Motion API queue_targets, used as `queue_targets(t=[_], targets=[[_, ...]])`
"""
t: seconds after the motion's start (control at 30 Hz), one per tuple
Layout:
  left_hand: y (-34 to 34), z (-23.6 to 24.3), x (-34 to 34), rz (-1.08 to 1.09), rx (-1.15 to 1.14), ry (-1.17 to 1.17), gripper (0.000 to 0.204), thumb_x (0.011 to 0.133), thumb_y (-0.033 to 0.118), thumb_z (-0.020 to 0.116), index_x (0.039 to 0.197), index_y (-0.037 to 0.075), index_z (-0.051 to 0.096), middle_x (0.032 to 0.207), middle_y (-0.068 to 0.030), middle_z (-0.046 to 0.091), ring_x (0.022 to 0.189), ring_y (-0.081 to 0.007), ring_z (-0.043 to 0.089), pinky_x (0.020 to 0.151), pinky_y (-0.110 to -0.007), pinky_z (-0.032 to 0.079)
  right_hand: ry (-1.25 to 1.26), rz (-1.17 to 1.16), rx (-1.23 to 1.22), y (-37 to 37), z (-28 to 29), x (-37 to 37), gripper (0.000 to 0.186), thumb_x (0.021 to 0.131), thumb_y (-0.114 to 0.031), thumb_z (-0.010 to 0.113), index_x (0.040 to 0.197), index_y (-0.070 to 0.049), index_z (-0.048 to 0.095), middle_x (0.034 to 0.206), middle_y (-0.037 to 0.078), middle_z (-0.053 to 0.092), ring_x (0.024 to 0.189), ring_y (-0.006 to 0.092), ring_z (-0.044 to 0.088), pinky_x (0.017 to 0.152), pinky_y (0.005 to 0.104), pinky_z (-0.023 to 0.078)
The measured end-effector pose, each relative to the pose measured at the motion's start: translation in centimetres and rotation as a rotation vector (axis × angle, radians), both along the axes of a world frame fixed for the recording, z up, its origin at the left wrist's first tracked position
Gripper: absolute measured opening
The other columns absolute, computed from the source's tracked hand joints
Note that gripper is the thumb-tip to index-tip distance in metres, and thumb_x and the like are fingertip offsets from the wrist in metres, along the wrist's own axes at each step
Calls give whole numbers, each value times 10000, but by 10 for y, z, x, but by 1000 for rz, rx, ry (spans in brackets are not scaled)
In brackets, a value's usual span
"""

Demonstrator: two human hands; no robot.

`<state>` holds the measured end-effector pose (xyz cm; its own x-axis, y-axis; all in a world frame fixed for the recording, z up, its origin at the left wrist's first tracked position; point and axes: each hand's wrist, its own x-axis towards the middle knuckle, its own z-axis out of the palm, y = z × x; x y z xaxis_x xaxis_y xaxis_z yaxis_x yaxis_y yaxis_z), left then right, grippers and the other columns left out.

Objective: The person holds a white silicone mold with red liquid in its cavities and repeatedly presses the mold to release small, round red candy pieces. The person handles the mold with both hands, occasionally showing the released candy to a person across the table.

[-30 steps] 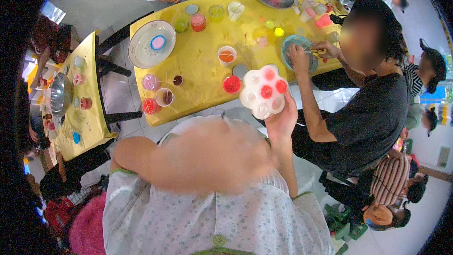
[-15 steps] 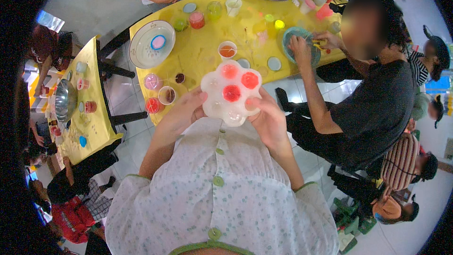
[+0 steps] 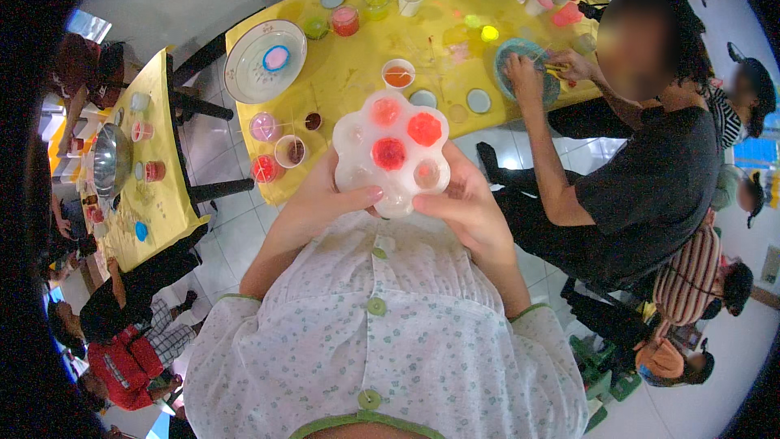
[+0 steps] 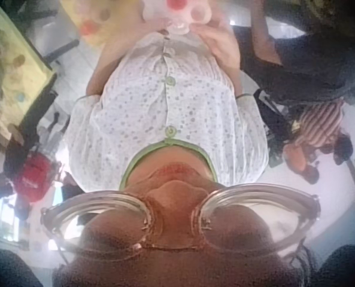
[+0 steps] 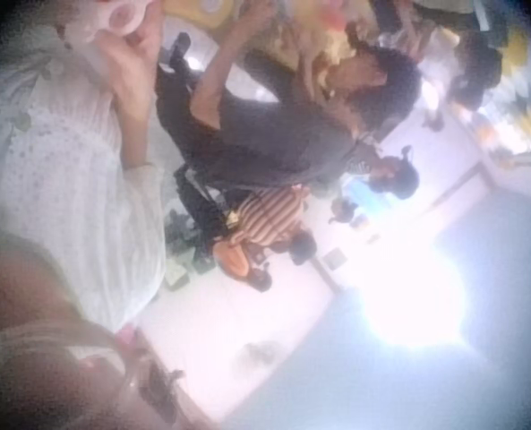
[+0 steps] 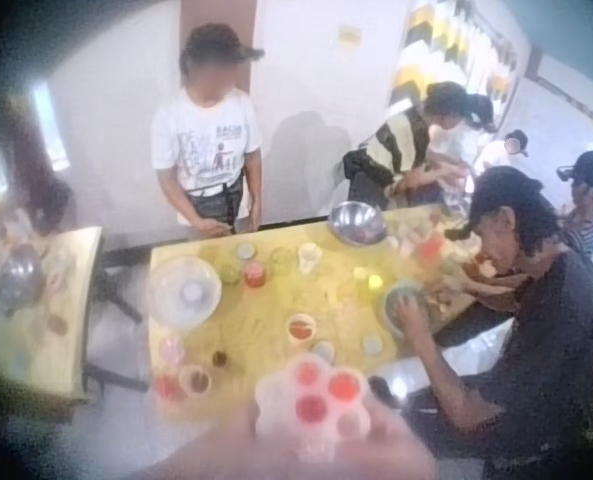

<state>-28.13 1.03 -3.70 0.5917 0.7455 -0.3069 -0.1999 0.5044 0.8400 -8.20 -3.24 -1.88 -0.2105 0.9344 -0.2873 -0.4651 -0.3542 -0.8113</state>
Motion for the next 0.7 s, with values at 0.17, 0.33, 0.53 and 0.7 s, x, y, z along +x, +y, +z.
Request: queue_targets(t=[0.17, 0.33, 0.53, 0.7], targets=[[0, 2, 1, -11, -45, -59, 804, 788, 113, 706, 1428, 53, 223, 1328, -103, 429, 1108, -188, 536, 687, -284, 561, 53, -9, -16, 2, -1, 2, 786, 694, 77, 667, 1400, 12, 329, 1322, 88, 508, 1220, 181, 487, 1037, 317, 352], [5, 2, 6, -34, -9, -109, 791, 795, 97, 691, 1431, 68, 221, 1340, -95, 418, 1118, -182, 531, 665, -276, 562, 79, -33, -40, 2, 1, 9, 771, 689, 85, 661, 1389, 16, 343, 1311, 95, 516, 1212, 182, 497, 1015, 319, 377], [9, 2, 22, 6, 68, -60, 837, 732, 114, 750, 1395, 48, 244, 1327, -103, 413, 1196, -186, 454, 914, -337, 463, 11, -88, 21, 0, 2, 14, 772, 688, 91, 663, 1386, 18, 341, 1315, 101, 511, 1214, 185, 495, 1017, 319, 375], [12, 2, 37, 100, 201, -48, 799, 696, 118, 776, 1326, 48, 290, 1276, -88, 428, 1207, -179, 428, 994, -348, 394, -56, -115, 76, 1, 4, 16, 769, 691, 82, 674, 1382, 18, 343, 1322, 96, 506, 1221, 183, 486, 1025, 315, 360]])
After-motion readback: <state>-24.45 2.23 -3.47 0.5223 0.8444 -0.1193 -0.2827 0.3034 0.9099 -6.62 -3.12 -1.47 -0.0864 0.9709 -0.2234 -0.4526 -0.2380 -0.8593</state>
